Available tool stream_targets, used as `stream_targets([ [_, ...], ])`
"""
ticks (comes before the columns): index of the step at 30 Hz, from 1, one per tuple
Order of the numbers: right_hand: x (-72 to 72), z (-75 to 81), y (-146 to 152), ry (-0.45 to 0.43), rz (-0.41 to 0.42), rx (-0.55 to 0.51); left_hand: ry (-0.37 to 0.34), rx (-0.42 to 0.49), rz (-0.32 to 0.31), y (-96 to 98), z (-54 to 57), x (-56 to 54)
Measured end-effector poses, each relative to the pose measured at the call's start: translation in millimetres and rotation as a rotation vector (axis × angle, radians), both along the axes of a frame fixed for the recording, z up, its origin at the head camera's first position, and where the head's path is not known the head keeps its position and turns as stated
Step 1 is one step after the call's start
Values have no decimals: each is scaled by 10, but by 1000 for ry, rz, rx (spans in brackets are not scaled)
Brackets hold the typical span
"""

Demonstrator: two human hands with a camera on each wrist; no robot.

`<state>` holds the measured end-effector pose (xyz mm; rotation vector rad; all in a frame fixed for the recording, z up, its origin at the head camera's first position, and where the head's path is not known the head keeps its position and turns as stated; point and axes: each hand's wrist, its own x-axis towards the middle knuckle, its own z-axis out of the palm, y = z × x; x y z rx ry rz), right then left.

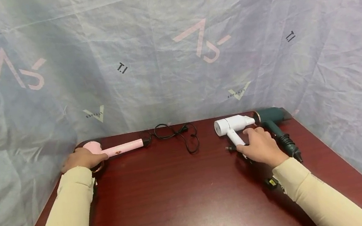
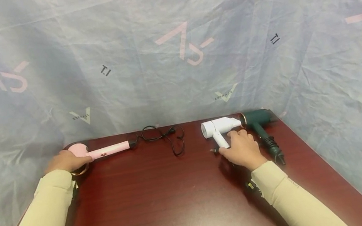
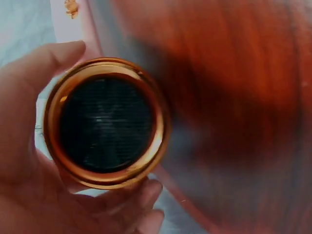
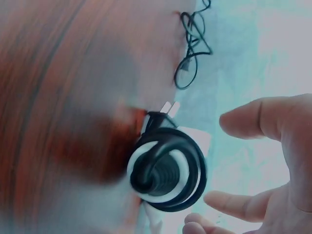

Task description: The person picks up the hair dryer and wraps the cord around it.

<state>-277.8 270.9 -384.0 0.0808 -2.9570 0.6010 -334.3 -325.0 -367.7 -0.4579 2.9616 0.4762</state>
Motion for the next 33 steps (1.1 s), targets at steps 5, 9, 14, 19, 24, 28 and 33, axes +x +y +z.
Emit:
stream_targets([
  [5,33,4,-55,65,40,-45,45,61,-141,-90,-102,-29],
  [9,70,22,-70,79,45,-72,72,88,-148,-109,-139,-39],
  [14,101,65,-75,107,71,-108,132,162,-85,-85,-163,71],
  [19,129,122,-114,134,105,-127,235,240,-13,3,-130,222],
  [24,184,187,-203,181,134,-150,310,444,-3,129,-29,362],
  [28,239,240,-295,241,180,-171,361,579,-54,279,107,503],
  [33,342,384,-471,338,303,-234,422,612,-111,543,362,738],
])
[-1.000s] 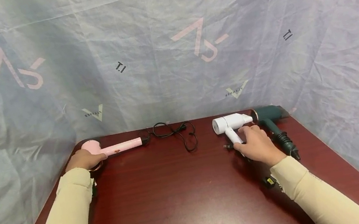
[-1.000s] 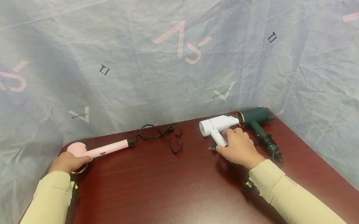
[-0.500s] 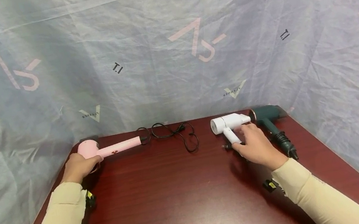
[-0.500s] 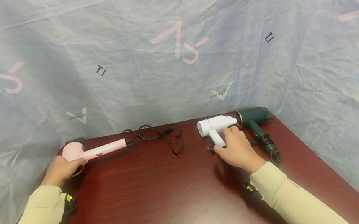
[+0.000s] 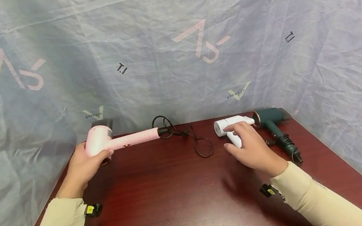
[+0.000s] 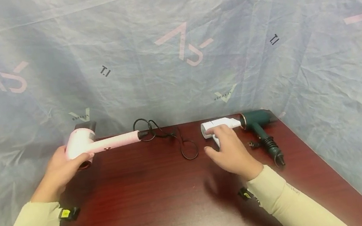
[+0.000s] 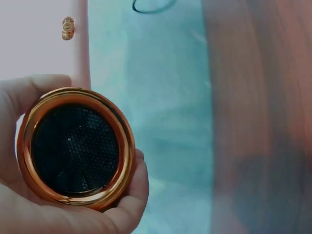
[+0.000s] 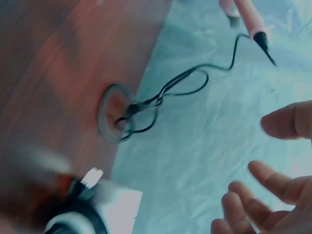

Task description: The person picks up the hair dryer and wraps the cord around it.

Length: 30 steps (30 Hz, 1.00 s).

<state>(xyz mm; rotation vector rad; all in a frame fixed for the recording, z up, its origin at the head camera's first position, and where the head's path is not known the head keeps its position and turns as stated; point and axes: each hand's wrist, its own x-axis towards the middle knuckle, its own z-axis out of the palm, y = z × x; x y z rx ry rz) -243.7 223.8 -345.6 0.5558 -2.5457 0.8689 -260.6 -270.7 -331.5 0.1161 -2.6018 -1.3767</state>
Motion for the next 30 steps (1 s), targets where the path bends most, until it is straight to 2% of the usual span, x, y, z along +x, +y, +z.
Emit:
stream_targets([
  [5,137,233,-248,88,192,-60,48,67,-66,329,232,172],
  [10,294,477,-497,59,335,-164,114,113,-89,645,413,355],
  [14,376,598,-591,36,363,-273,161,112,-88,846,550,504],
  [19,421,646,-563,98,359,-359,216,100,-75,971,685,613],
  [26,436,695,-487,202,357,-407,271,492,-245,1032,763,630],
  [30,452,728,-452,196,364,-462,302,524,-264,1098,841,652],
])
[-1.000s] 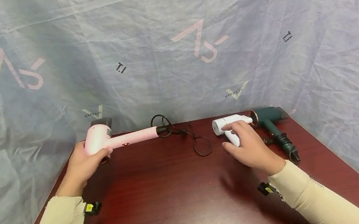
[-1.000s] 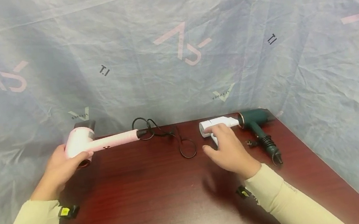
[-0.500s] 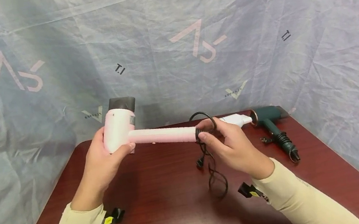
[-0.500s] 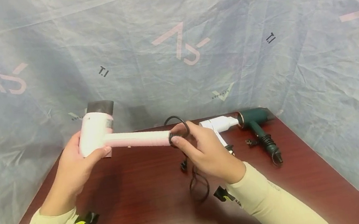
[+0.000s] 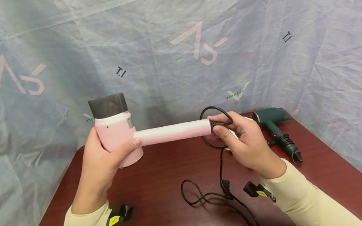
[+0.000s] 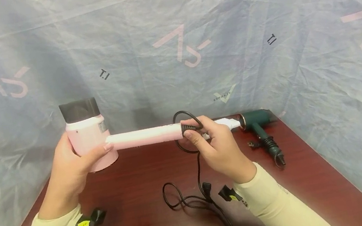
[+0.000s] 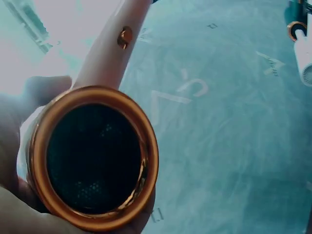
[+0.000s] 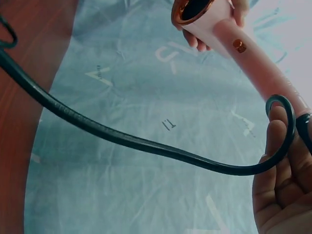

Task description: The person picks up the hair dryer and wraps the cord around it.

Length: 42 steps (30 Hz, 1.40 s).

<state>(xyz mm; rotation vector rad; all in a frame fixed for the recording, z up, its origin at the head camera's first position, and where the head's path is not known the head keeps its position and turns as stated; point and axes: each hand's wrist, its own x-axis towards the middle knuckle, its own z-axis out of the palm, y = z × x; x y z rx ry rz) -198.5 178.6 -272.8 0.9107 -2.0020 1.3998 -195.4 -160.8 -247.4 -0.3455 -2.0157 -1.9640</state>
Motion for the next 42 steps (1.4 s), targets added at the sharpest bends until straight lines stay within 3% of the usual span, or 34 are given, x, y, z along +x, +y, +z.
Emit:
stream_targets([
  [3,5,8,19,-9,-7,-33,51,1,5,38,73,9],
  [8,-8,9,55,31,-65,-76,138,-8,-87,39,183,42],
  [14,-20,37,104,64,-76,-174,174,-128,-171,47,259,78],
  [16,-19,46,113,50,-62,-198,181,-132,-152,62,259,90],
  [23,-4,51,81,15,-6,-300,167,22,-77,188,179,63],
  [28,0,41,89,19,-4,-304,230,-13,-38,245,125,11],
  [31,-7,40,92,3,70,-316,243,10,2,266,103,9],
  [34,-4,27,57,-76,144,-251,256,88,11,293,89,11],
  [37,-3,-8,-7,-133,141,-65,277,161,1,311,89,18],
  [42,-29,-115,-114,-44,82,201,332,255,4,304,97,28],
])
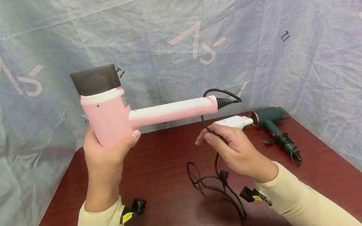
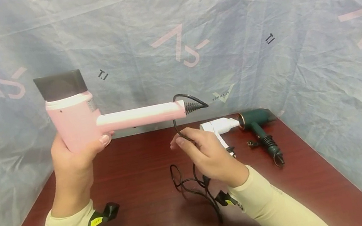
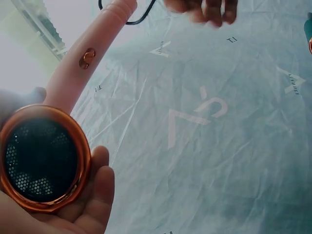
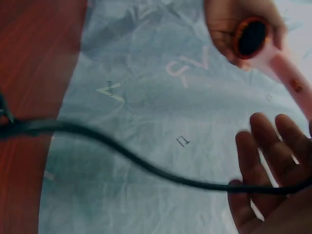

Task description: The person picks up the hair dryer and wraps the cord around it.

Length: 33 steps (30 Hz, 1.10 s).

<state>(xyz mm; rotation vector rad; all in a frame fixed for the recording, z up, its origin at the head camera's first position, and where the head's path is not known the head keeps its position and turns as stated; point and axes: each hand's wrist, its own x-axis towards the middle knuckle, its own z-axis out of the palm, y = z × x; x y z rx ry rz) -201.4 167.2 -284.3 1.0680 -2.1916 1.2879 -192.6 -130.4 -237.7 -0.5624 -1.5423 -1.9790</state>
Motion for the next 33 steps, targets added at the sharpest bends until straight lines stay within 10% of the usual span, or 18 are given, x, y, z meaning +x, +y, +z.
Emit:
stream_targets([
  [12,64,-129,-163,-178,173,20,171,225,127,-33,13,-85],
  [20,132,-20,-166,-371,207,-310,277,339,211,-54,185,-9],
  [27,255,67,-138,101,41,7,317,340,208,-118,244,-7],
  [33,369,247,-163,468,59,23,235,68,304,-143,170,5],
])
